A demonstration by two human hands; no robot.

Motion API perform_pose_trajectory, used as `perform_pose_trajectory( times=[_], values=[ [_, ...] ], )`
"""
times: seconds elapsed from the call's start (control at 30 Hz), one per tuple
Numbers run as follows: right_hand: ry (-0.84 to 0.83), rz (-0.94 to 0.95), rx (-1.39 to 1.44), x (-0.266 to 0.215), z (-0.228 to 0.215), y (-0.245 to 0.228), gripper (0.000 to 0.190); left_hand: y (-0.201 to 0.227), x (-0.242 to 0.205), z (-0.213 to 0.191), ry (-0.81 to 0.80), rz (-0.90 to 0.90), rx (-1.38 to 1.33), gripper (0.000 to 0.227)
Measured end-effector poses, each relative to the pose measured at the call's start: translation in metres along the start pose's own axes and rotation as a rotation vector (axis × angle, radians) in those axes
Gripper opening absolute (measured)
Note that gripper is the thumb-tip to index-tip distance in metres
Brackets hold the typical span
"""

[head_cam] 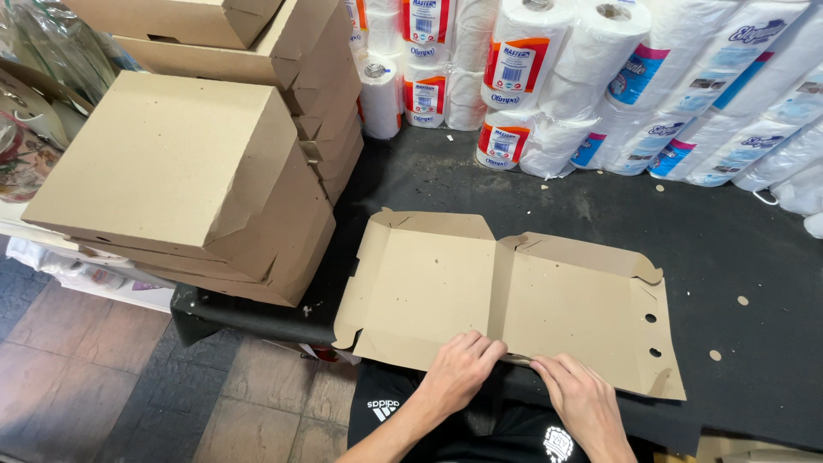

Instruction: The person assembles cardboard boxes by folding the sides and tucking in the flaps, then stacks the finished boxes on top of each other.

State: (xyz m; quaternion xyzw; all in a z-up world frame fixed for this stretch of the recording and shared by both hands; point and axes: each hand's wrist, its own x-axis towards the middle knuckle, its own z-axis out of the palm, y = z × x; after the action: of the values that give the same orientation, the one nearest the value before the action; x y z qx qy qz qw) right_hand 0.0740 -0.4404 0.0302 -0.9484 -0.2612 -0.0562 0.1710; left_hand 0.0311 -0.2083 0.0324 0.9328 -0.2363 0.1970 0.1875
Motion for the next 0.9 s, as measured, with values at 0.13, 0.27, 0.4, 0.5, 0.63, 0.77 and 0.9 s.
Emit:
perform_pose_trajectory(
  times=[0.13,0.27,0.4,0.5,0.63,0.77,0.9],
  values=[
    [0.025,-0.044,0.026,0.004,-0.002,-0.004,0.024,0.013,0.013,0.005,-0.086,0.0,0.157,0.055],
    [0.016,-0.028,-0.005,0.005,0.007,0.0,0.022,0.019,0.023,0.002,-0.069,-0.002,0.176,0.045],
    [0.085,-0.213,-0.019,0.005,0.016,0.006,0.006,0.021,0.03,0.015,-0.134,0.006,0.194,0.051],
    [0.063,-0.258,-0.019,0.008,0.013,0.004,0.006,0.019,0.034,0.019,-0.154,-0.026,0.135,0.047],
    [-0.183,-0.07,-0.083,0.019,-0.007,0.004,0.039,0.009,0.037,0.007,-0.175,-0.133,-0.012,0.031],
    [-0.32,0.077,0.088,0.037,-0.025,-0.003,0.031,0.001,0.033,-0.004,-0.173,-0.131,-0.149,0.017],
    [-0.317,0.038,0.135,0.042,-0.024,-0.003,0.03,-0.005,0.03,-0.006,-0.145,-0.209,-0.259,0.014]
  ],
)
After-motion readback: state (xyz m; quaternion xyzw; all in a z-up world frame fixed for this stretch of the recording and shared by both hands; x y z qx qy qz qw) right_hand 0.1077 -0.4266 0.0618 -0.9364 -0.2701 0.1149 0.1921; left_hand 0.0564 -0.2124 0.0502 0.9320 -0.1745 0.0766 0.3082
